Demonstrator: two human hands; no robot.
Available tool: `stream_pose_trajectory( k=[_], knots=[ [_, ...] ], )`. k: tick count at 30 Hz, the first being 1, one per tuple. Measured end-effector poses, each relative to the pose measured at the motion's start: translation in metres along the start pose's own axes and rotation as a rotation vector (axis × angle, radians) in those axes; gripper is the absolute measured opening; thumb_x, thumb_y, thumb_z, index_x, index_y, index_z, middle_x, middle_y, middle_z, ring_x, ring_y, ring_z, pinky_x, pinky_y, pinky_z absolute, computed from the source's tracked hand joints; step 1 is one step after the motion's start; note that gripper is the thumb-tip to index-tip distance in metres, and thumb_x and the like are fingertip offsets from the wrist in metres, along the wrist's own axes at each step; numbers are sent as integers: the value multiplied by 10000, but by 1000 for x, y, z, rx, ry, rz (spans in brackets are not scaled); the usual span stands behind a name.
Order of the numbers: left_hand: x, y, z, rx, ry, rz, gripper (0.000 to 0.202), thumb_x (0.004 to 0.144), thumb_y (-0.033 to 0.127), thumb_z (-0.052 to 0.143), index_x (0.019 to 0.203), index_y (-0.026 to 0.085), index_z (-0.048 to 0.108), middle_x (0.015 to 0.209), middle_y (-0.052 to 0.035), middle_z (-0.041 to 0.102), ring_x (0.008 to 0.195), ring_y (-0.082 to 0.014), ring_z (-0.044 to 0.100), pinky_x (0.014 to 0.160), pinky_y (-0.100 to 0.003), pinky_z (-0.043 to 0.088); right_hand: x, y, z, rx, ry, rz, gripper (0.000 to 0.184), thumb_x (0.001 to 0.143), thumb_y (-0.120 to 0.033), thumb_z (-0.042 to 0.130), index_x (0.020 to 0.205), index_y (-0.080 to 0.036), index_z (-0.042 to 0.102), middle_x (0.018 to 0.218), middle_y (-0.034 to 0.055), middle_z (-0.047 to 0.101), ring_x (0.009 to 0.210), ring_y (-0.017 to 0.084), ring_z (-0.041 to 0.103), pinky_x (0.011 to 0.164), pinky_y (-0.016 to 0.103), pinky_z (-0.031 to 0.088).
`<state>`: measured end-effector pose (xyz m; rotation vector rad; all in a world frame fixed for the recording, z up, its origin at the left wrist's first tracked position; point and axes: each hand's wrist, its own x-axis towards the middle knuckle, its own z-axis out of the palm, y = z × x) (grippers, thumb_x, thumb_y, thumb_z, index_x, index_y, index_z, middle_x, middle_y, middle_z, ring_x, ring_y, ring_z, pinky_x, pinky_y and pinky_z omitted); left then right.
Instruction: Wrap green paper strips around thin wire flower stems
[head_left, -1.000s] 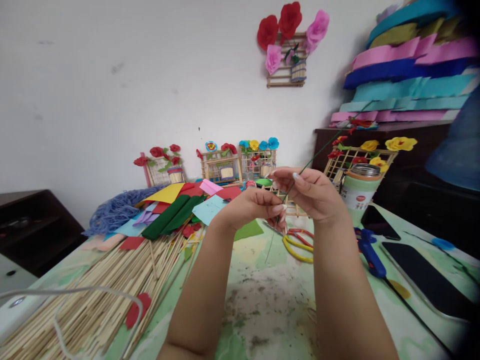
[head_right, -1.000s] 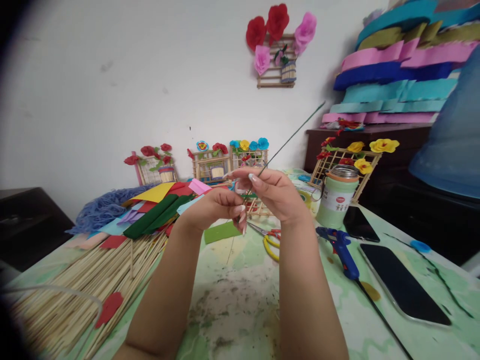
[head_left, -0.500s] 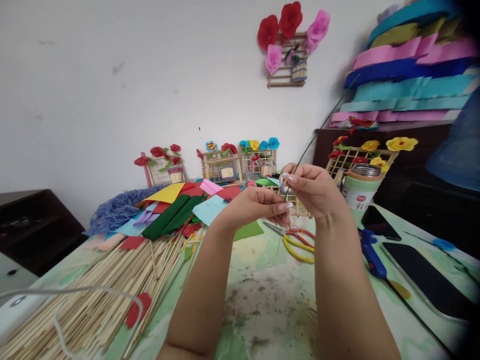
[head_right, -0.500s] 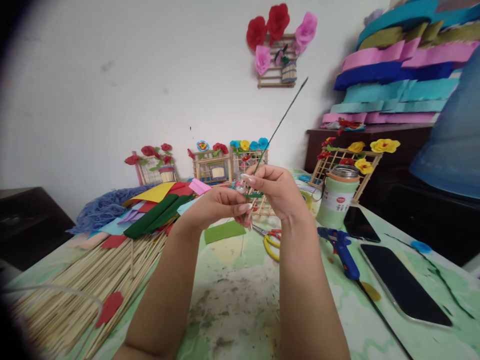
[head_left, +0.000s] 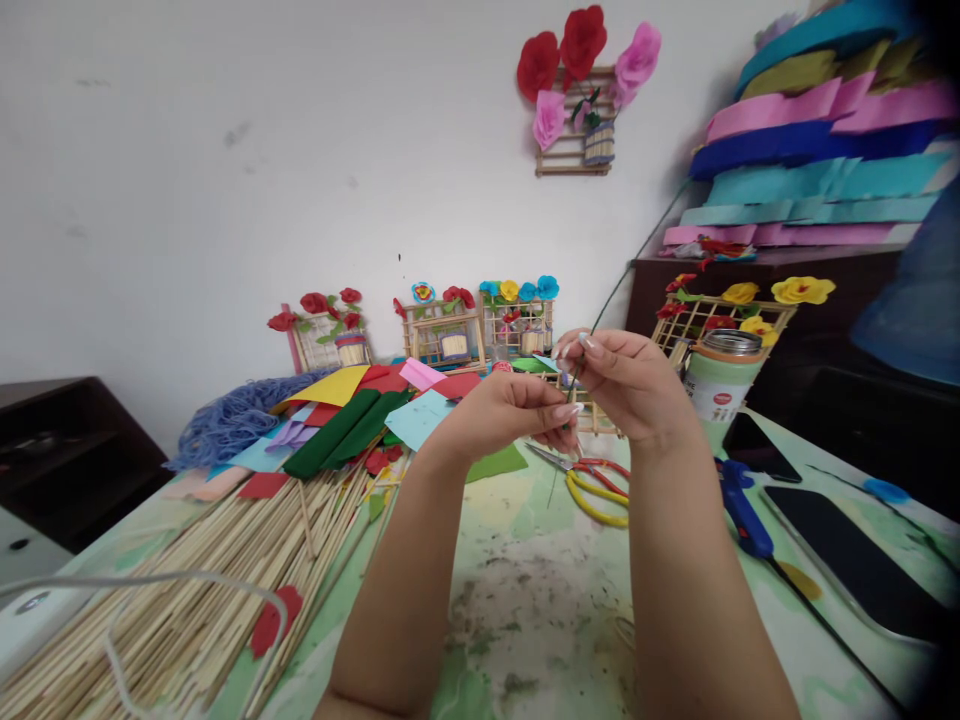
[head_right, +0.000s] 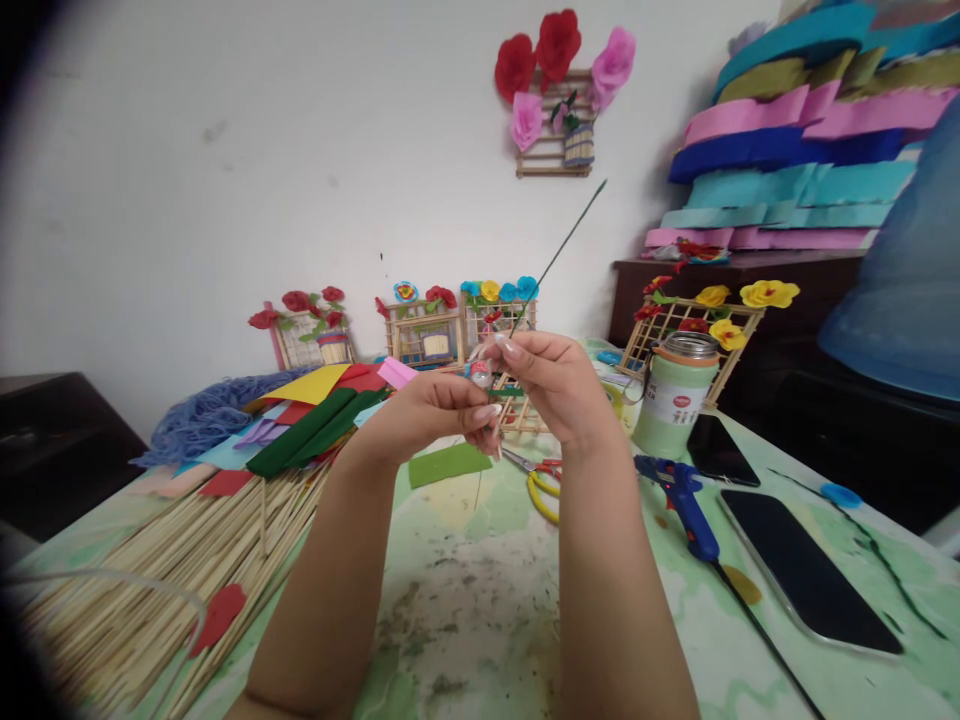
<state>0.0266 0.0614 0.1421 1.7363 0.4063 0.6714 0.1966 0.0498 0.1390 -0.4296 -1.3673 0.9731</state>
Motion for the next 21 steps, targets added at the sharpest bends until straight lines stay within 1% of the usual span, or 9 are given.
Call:
stream_pose_trajectory(
  k=[2, 6, 10, 12, 13, 15, 17, 18, 21],
  knots=[
    [0, 1, 0, 7, 6, -7, 270, 757, 358, 703, 709, 96, 655, 666, -45, 691, 612, -88, 642, 628, -194, 512, 1, 0, 1, 20, 49, -3, 79, 684, -288, 771, 652, -227, 732, 746, 8, 663, 755, 129, 583, 745, 272, 474],
    [1, 3, 1, 49, 44, -17, 316, 723, 401, 726, 706, 92, 663, 660, -49, 684, 620, -96, 641, 645, -211, 521, 4, 0, 3, 94, 151, 13, 147, 592, -232, 824, 561, -201, 684, 658, -17, 607, 653, 90, 542, 665, 228, 460],
    [2, 2, 3, 77, 76, -16, 320, 719, 409, 727, 715, 95, 667, 660, -49, 682, 619, -95, 638, 654, -219, 525, 5, -1, 5, 105, 176, 28, 170, 599, -218, 817, 544, -188, 659, 609, -30, 557, 599, 73, 501, 617, 209, 437],
    [2, 2, 3, 63, 63, -12, 317, 721, 405, 725, 708, 95, 662, 656, -48, 681, 619, -96, 639, 653, -219, 524, 4, -2, 6, 94, 154, 10, 160, 627, -205, 801, 554, -190, 659, 646, -25, 580, 619, 75, 509, 639, 212, 441],
    [1, 1, 2, 42, 48, -10, 315, 718, 403, 729, 703, 96, 658, 654, -47, 681, 620, -97, 641, 651, -218, 523, 3, -3, 7, 87, 126, -3, 127, 651, -209, 788, 591, -193, 677, 694, -19, 605, 643, 78, 519, 659, 216, 446],
    [0, 2, 2, -7, 12, -17, 316, 703, 398, 742, 689, 97, 647, 646, -45, 681, 614, -99, 643, 642, -218, 522, 0, -5, 8, 68, 51, -25, 52, 710, -247, 752, 728, -207, 725, 823, -2, 651, 694, 88, 540, 704, 236, 458],
    [-1, 2, 1, -38, -15, -29, 323, 688, 400, 754, 675, 98, 639, 638, -45, 682, 604, -103, 643, 632, -221, 520, -2, -6, 8, 34, -11, -50, 102, 756, -296, 715, 823, -223, 742, 883, 11, 666, 739, 107, 560, 744, 264, 468],
    [-1, 2, 1, -43, -25, -33, 325, 687, 401, 755, 672, 98, 637, 635, -45, 682, 600, -104, 643, 629, -221, 518, -2, -6, 8, 14, -27, -67, 104, 764, -314, 708, 812, -229, 745, 867, 13, 669, 764, 120, 572, 760, 276, 473],
    [-1, 2, 0, -41, -42, -29, 305, 703, 383, 748, 671, 99, 641, 639, -45, 684, 600, -100, 641, 623, -214, 510, -3, -7, 6, -28, -38, -101, 132, 741, -344, 728, 663, -237, 734, 757, 18, 670, 833, 162, 605, 795, 304, 483]
  ],
)
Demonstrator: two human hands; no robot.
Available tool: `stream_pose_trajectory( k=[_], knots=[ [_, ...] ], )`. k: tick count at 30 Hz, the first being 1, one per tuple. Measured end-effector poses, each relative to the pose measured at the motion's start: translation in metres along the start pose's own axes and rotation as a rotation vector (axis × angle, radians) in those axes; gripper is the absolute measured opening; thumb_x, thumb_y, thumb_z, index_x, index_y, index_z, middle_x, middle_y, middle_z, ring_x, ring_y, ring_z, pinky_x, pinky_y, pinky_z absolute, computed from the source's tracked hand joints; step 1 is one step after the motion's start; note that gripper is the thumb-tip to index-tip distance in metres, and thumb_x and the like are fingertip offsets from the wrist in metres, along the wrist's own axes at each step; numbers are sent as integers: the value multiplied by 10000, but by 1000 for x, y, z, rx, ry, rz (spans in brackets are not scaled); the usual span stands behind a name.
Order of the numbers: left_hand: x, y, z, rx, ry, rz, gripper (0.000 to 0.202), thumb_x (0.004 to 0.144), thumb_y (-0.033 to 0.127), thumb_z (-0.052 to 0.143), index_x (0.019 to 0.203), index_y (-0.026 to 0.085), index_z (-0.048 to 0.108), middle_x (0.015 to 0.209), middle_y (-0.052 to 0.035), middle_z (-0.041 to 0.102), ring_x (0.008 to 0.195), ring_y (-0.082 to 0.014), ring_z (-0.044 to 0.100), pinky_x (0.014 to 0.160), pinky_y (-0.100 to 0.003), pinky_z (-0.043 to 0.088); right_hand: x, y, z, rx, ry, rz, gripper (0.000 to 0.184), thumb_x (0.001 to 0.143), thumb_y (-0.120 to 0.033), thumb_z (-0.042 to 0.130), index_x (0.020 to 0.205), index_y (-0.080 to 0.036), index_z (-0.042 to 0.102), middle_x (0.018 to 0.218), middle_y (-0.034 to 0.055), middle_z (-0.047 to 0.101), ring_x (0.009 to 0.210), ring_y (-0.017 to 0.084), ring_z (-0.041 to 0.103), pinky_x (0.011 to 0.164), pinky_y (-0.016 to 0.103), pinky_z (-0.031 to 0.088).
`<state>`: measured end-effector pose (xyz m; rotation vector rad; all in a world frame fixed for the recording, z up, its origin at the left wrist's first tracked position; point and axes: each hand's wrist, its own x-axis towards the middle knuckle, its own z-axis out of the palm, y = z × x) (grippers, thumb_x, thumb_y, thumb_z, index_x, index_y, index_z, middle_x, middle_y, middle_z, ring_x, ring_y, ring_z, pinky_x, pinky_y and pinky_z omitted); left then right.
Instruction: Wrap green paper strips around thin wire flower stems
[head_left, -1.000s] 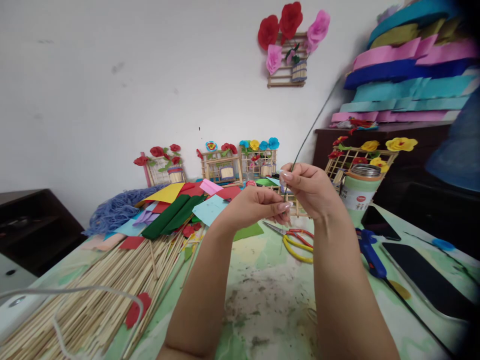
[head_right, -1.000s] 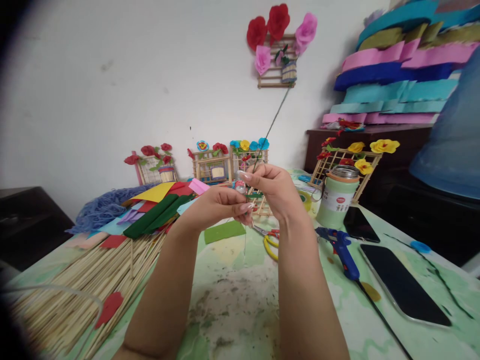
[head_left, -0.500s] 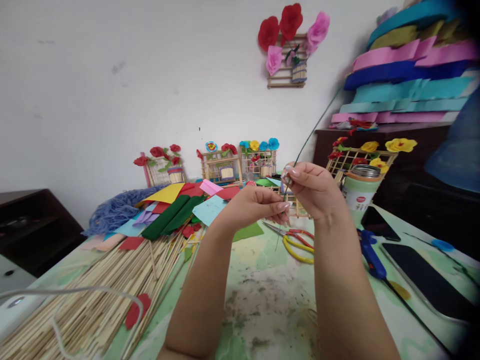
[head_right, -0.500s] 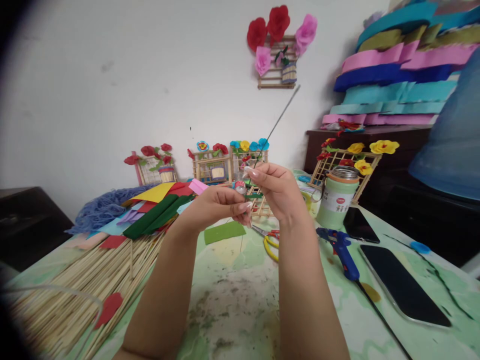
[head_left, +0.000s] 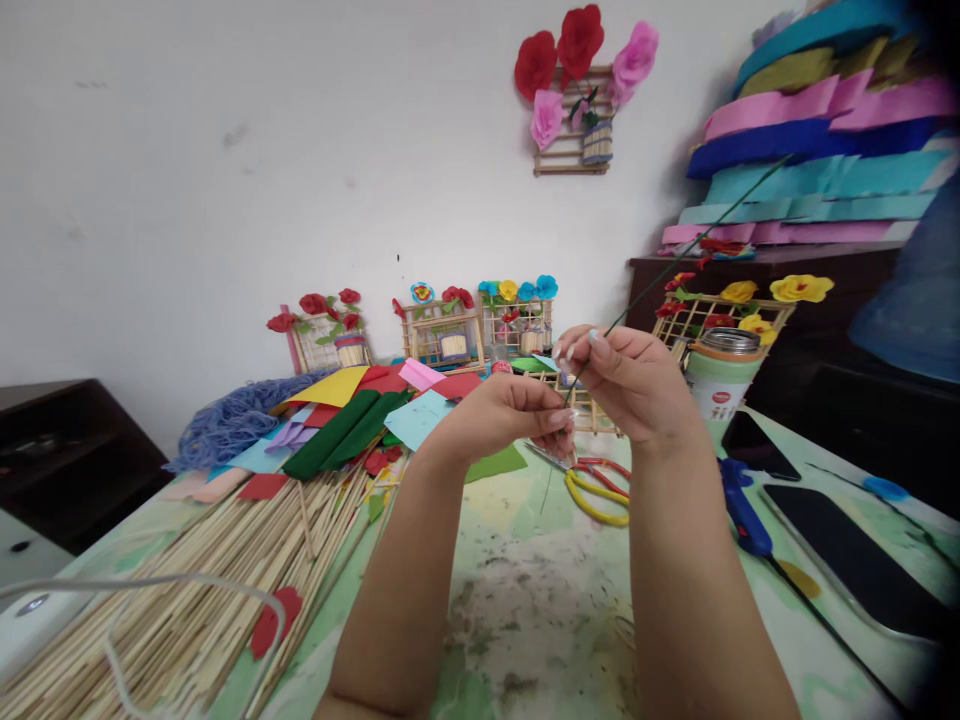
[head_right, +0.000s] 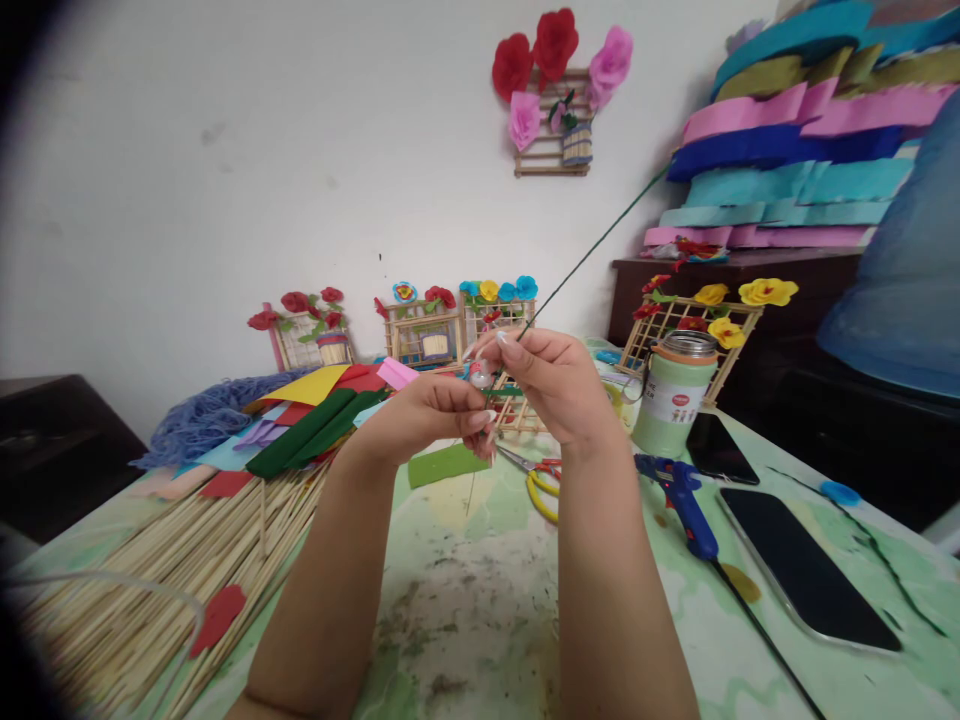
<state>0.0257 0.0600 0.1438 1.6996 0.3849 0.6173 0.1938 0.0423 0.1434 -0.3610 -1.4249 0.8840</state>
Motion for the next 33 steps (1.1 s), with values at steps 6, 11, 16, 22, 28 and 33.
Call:
stream_pose_trajectory(
  k=[6, 11, 16, 22, 28, 33],
  knots=[
    [0, 2, 1, 49, 21, -12, 271, 727, 360, 730, 698, 99, 663, 652, -41, 682, 602, -85, 622, 625, -203, 497, 2, 2, -5, -20, 152, 141, 195, 615, -388, 810, 598, -219, 715, 711, 23, 677, 688, 149, 588, 690, 301, 480],
    [1, 0, 2, 77, 18, -18, 246, 759, 336, 702, 710, 99, 662, 668, -42, 682, 620, -87, 626, 644, -212, 500, 5, 4, -3, 9, 252, 162, 318, 539, -417, 848, 525, -190, 626, 605, -13, 584, 565, 96, 484, 568, 255, 414],
    [1, -2, 0, 55, 10, 5, 272, 759, 358, 699, 700, 99, 646, 656, -41, 678, 614, -90, 630, 630, -208, 495, 4, 4, -4, 15, 169, 114, 282, 608, -455, 805, 636, -201, 687, 744, 10, 648, 607, 103, 509, 615, 265, 447],
    [2, -3, -1, 58, -9, 5, 304, 748, 387, 704, 676, 101, 628, 648, -44, 675, 603, -92, 628, 623, -208, 499, -1, 1, -13, -22, 56, 106, 185, 702, -423, 744, 756, -246, 749, 963, 36, 712, 763, 150, 603, 771, 317, 499],
    [3, -2, 4, 132, 45, -41, 331, 718, 418, 717, 683, 98, 641, 643, -45, 663, 594, -89, 611, 628, -212, 499, 0, 1, -11, -49, 124, 128, 163, 633, -368, 802, 593, -235, 717, 727, 22, 707, 794, 177, 638, 772, 318, 498],
    [6, -3, 6, 231, 117, -35, 250, 789, 332, 643, 689, 103, 643, 668, -50, 667, 634, -95, 615, 668, -221, 503, 5, 5, -7, -115, 305, 146, 264, 566, -357, 839, 524, -203, 629, 612, -12, 633, 635, 125, 560, 686, 294, 457]
  ],
)
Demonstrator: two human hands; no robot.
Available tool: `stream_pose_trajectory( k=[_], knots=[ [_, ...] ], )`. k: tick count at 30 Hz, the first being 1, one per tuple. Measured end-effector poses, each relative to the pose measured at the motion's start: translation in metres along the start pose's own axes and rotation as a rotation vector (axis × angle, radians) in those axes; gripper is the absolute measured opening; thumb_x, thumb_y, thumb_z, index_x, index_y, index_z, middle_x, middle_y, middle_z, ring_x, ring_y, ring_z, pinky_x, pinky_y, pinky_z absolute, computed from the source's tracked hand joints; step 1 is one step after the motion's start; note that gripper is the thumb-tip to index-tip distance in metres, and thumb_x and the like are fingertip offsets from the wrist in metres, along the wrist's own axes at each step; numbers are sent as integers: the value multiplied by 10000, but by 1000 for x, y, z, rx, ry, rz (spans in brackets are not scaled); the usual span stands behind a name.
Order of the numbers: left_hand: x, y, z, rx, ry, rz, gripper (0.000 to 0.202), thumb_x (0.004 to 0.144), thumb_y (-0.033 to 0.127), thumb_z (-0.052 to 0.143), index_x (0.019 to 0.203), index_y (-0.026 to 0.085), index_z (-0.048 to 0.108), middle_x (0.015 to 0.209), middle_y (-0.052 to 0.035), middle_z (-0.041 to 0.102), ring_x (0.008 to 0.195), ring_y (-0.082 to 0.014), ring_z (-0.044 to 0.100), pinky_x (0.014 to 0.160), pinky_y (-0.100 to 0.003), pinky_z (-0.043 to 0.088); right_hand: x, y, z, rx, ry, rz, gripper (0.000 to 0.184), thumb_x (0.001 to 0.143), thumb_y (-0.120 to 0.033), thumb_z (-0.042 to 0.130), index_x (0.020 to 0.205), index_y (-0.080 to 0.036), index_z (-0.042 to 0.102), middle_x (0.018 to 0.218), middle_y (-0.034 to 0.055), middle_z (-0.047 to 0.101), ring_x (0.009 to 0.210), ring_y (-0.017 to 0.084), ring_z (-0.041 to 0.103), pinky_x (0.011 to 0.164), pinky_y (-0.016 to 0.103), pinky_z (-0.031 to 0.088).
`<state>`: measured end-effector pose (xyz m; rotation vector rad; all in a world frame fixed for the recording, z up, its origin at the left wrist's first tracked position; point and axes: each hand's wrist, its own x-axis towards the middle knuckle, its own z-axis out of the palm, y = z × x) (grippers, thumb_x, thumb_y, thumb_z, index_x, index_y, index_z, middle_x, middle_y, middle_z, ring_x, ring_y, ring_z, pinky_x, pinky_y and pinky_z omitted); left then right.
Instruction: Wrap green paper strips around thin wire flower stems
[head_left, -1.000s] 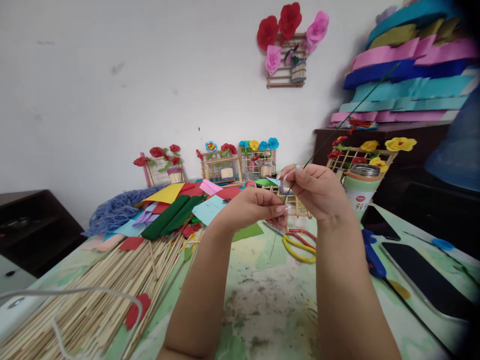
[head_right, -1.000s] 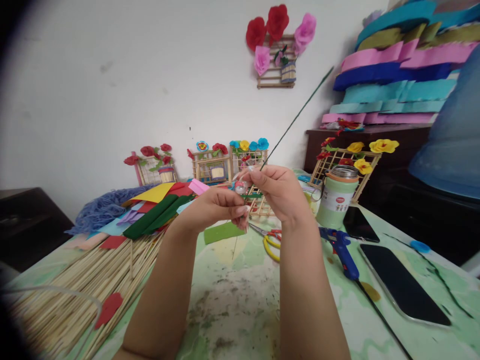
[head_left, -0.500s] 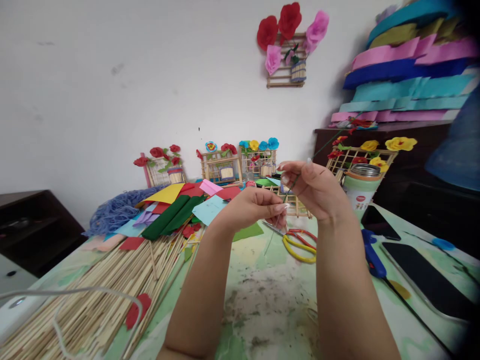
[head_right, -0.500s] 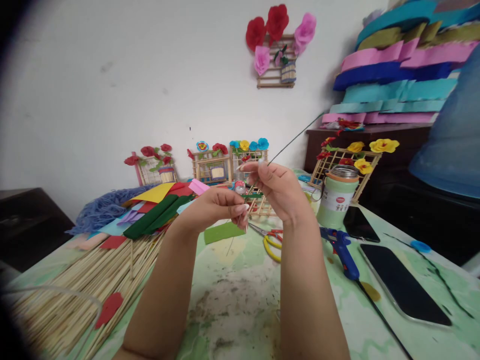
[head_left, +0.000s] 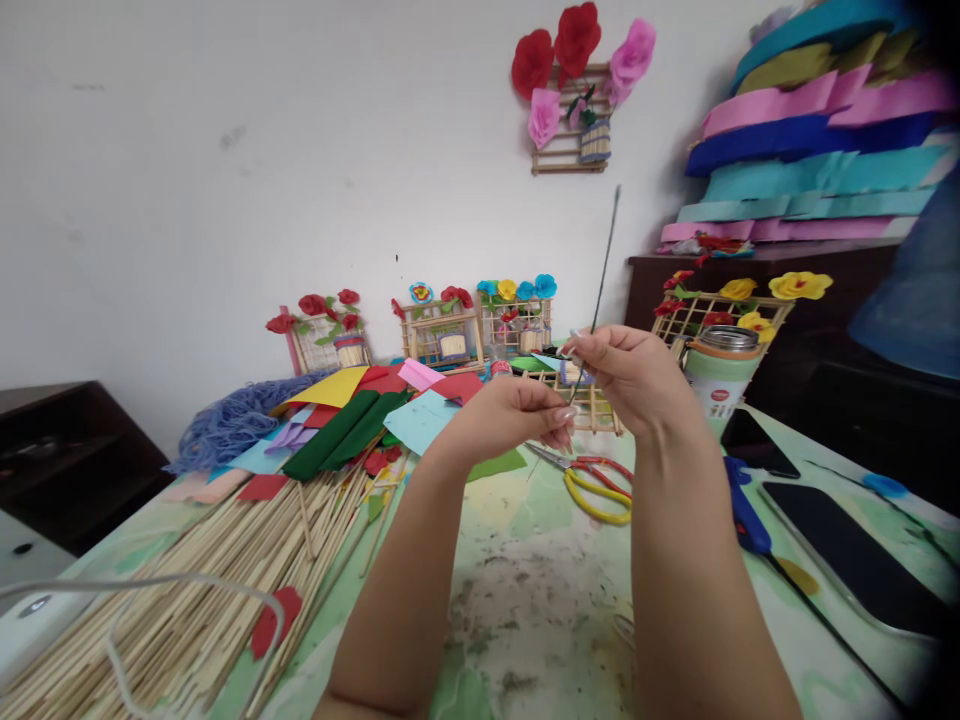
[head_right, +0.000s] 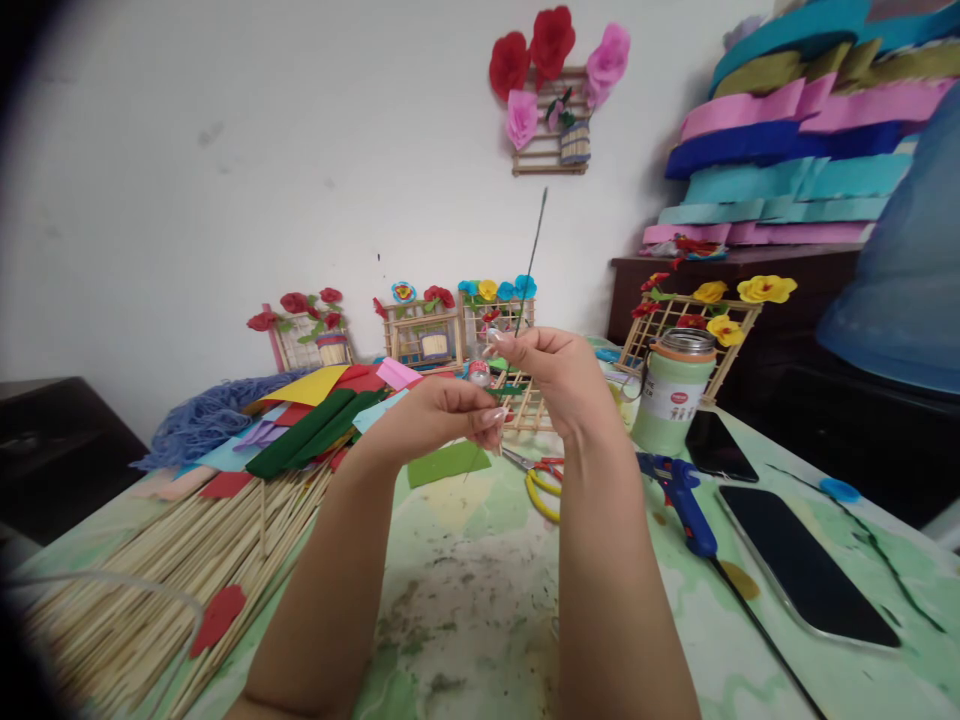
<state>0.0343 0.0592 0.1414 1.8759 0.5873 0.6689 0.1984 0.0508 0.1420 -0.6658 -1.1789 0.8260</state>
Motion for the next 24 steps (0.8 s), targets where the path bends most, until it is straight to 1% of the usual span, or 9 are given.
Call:
stream_pose_trajectory(
  k=[4, 5, 7, 9, 11, 14, 16, 19, 24],
  knots=[
    [3, -5, -2, 96, 115, 54, 198, 812, 265, 603, 688, 114, 634, 660, -34, 656, 630, -86, 598, 664, -212, 489, 2, 3, 2, -25, 69, -34, 348, 572, -354, 841, 491, -189, 545, 538, -44, 533, 541, 86, 453, 600, 272, 399],
    [3, -6, -3, 101, 136, 66, 196, 816, 255, 595, 681, 115, 626, 646, -29, 648, 615, -82, 591, 651, -208, 483, 2, 3, 3, -21, 69, -44, 337, 581, -365, 836, 507, -191, 557, 555, -41, 542, 544, 86, 451, 595, 270, 397],
    [3, -8, -7, 76, 161, 75, 200, 816, 240, 586, 660, 117, 606, 622, -19, 631, 595, -75, 581, 634, -204, 477, 1, 2, 3, -10, 31, -59, 264, 613, -396, 812, 604, -198, 637, 658, -18, 613, 597, 98, 494, 628, 273, 422],
    [2, -8, -11, 26, 164, 56, 200, 806, 242, 596, 648, 119, 588, 602, -12, 619, 577, -73, 576, 625, -206, 478, 0, 0, 3, -8, -32, -82, 227, 656, -413, 779, 739, -215, 707, 812, 10, 677, 689, 120, 551, 700, 290, 455],
    [0, -8, -14, -10, 146, 18, 192, 789, 255, 616, 657, 119, 584, 583, -7, 610, 560, -76, 573, 615, -211, 479, -2, -1, 3, -19, -80, -123, 206, 694, -412, 749, 788, -229, 730, 891, 25, 699, 763, 143, 584, 757, 313, 469],
    [-2, -7, -16, 6, 113, -4, 199, 782, 276, 622, 663, 121, 586, 583, -8, 608, 559, -80, 572, 617, -218, 479, -3, -2, 2, -60, -91, -156, 178, 715, -408, 732, 720, -229, 733, 816, 32, 708, 789, 168, 606, 779, 334, 474],
    [-2, -6, -14, 89, 127, -5, 203, 781, 290, 622, 664, 127, 593, 603, -15, 622, 581, -89, 579, 626, -222, 475, -3, -2, 2, -122, -54, -144, 185, 702, -398, 746, 660, -221, 718, 731, 27, 694, 749, 169, 609, 760, 336, 472],
    [-1, -5, -11, 248, 167, -1, 200, 792, 299, 602, 668, 143, 603, 638, -21, 646, 624, -106, 593, 630, -219, 459, -1, -1, 5, -183, 50, -116, 239, 670, -391, 773, 566, -205, 664, 635, 11, 658, 656, 147, 580, 712, 321, 457],
    [-8, -3, -15, 446, 221, 98, 231, 836, 334, 538, 725, 154, 630, 699, -24, 654, 648, -110, 576, 633, -224, 436, 6, 9, 9, -189, 263, -75, 399, 599, -448, 805, 461, -189, 535, 525, -21, 566, 524, 99, 461, 584, 280, 395]
  ],
)
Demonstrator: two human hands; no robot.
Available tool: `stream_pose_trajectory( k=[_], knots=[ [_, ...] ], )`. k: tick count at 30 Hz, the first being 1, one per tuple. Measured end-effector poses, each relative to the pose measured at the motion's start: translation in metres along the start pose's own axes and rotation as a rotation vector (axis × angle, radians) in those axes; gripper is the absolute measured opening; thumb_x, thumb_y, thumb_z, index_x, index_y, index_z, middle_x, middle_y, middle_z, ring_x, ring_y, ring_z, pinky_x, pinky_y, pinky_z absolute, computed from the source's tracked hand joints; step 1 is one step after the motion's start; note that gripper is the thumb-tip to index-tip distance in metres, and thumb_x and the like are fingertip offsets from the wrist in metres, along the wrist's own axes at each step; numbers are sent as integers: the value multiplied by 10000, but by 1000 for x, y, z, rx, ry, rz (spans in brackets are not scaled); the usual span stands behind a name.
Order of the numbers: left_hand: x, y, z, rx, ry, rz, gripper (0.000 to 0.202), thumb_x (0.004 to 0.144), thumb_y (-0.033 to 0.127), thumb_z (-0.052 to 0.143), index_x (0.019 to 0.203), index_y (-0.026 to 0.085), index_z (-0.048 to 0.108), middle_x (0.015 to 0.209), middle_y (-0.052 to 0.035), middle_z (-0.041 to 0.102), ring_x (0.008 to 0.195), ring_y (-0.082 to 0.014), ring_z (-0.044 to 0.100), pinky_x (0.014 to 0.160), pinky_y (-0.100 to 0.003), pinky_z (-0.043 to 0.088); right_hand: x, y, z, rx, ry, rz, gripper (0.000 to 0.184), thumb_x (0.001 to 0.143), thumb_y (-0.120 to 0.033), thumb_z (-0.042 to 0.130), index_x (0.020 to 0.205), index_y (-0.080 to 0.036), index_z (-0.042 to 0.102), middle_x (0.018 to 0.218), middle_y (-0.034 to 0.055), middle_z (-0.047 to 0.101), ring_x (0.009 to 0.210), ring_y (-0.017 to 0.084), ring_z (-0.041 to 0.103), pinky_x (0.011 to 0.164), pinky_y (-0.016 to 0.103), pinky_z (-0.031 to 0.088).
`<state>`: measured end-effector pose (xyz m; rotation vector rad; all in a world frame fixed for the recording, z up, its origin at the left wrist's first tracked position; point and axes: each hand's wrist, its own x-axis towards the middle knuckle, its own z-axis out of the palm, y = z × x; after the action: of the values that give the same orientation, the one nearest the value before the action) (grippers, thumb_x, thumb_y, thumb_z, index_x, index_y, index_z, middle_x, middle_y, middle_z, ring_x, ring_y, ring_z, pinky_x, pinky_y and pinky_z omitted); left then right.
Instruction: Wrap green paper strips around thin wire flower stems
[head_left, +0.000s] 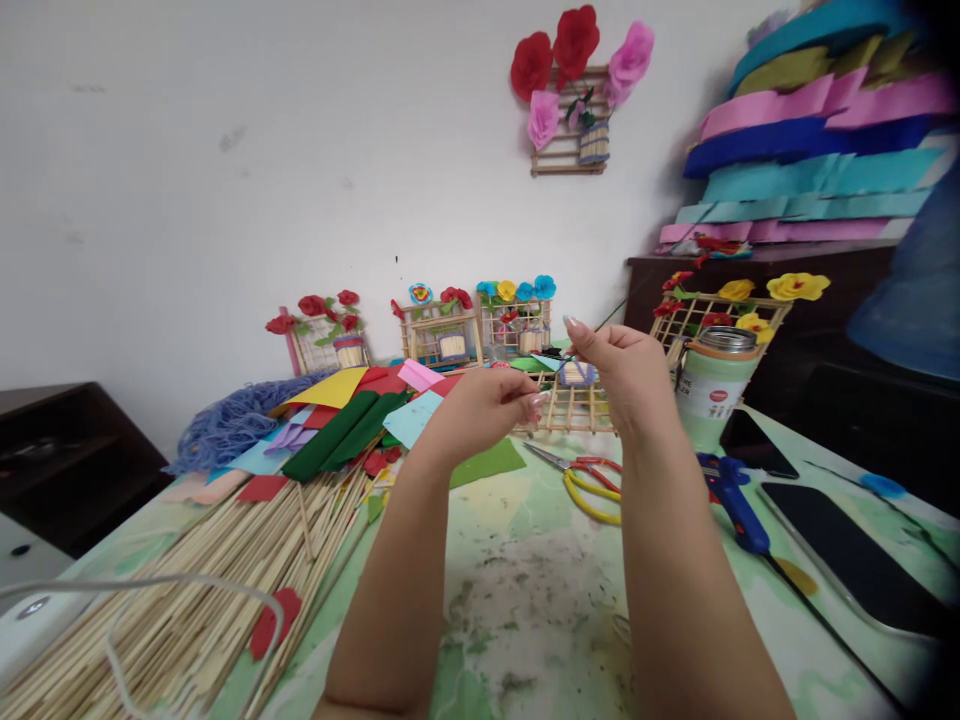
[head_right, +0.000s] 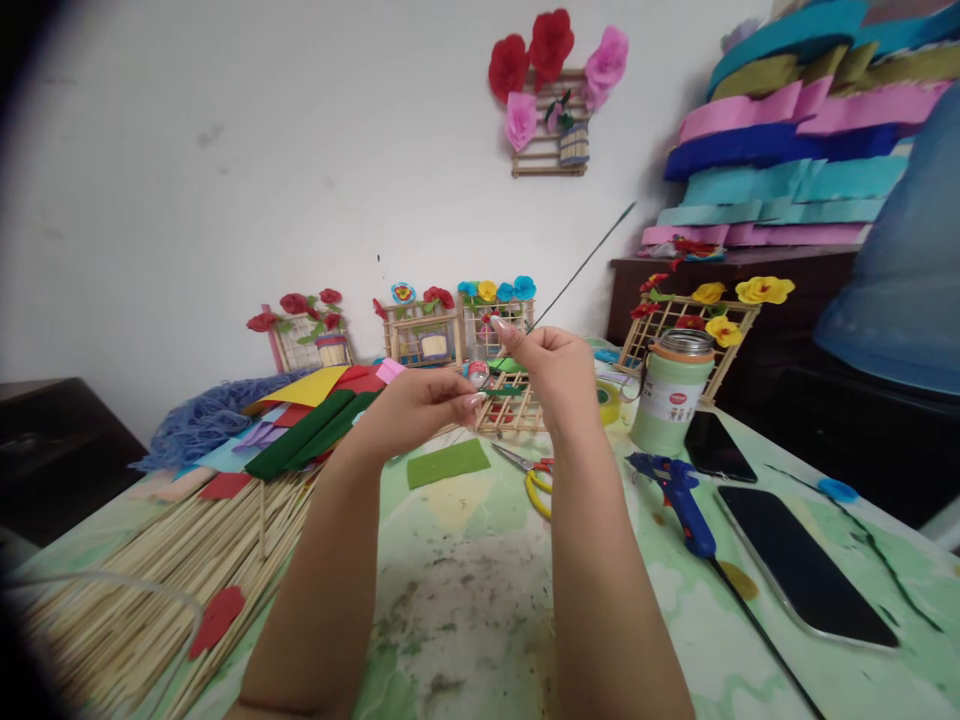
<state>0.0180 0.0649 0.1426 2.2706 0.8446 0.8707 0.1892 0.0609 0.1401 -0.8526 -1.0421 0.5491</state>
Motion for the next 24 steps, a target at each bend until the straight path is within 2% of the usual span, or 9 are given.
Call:
stream_pose_trajectory(
  k=[2, 6, 9, 11, 15, 18, 21, 24],
  knots=[
    [-4, -1, -8, 9, 5, 1, 248, 835, 352, 542, 725, 149, 634, 702, -33, 654, 657, -116, 579, 644, -230, 445, 1, 4, 2, 11, -19, 21, 385, 606, -477, 793, 492, -185, 571, 536, -22, 563, 521, 90, 445, 573, 269, 390],
    [-10, -10, -25, -122, 83, -129, 257, 789, 378, 605, 699, 138, 613, 649, -33, 643, 622, -113, 584, 625, -226, 455, 1, 9, 4, 180, -258, 56, 277, 720, -477, 711, 720, -200, 719, 785, 15, 680, 645, 96, 535, 670, 259, 448],
    [-10, -17, -33, -246, 36, -142, 252, 755, 361, 646, 673, 127, 603, 610, -18, 619, 577, -91, 565, 595, -207, 450, 0, 9, 3, 225, -343, 66, 206, 740, -405, 714, 832, -222, 742, 954, 21, 702, 711, 94, 570, 737, 259, 469],
    [-9, -21, -35, -310, 7, -142, 251, 734, 359, 666, 672, 124, 603, 595, -10, 608, 557, -84, 555, 577, -202, 448, -1, 9, 3, 213, -362, 64, 192, 745, -380, 713, 856, -226, 742, 972, 21, 706, 713, 94, 574, 754, 264, 476],
    [-6, -23, -33, -313, -15, -155, 266, 714, 380, 685, 682, 126, 613, 571, -4, 595, 541, -85, 546, 558, -206, 436, 1, 9, 4, 255, -299, 3, 140, 732, -356, 720, 769, -222, 736, 868, 9, 705, 658, 88, 550, 693, 249, 474],
    [-8, -19, -32, -245, -28, -154, 268, 748, 392, 649, 692, 131, 625, 591, -14, 609, 571, -95, 561, 583, -215, 439, 2, 10, 5, 256, -221, -36, 132, 714, -347, 728, 735, -217, 726, 789, 3, 689, 626, 88, 533, 644, 244, 457],
    [-11, -13, -31, -34, -36, -102, 254, 795, 383, 592, 716, 148, 649, 658, -24, 646, 641, -114, 587, 612, -221, 430, 3, 9, 6, 105, -91, -92, 166, 705, -346, 727, 667, -187, 696, 650, -2, 640, 585, 95, 510, 589, 247, 420],
    [-12, -6, -28, 236, -24, -38, 252, 819, 351, 544, 689, 165, 653, 670, -16, 652, 621, -111, 558, 564, -219, 369, 2, 7, 7, -71, 18, -141, 220, 711, -335, 710, 586, -170, 635, 541, -19, 565, 528, 91, 456, 522, 244, 355]
  ],
)
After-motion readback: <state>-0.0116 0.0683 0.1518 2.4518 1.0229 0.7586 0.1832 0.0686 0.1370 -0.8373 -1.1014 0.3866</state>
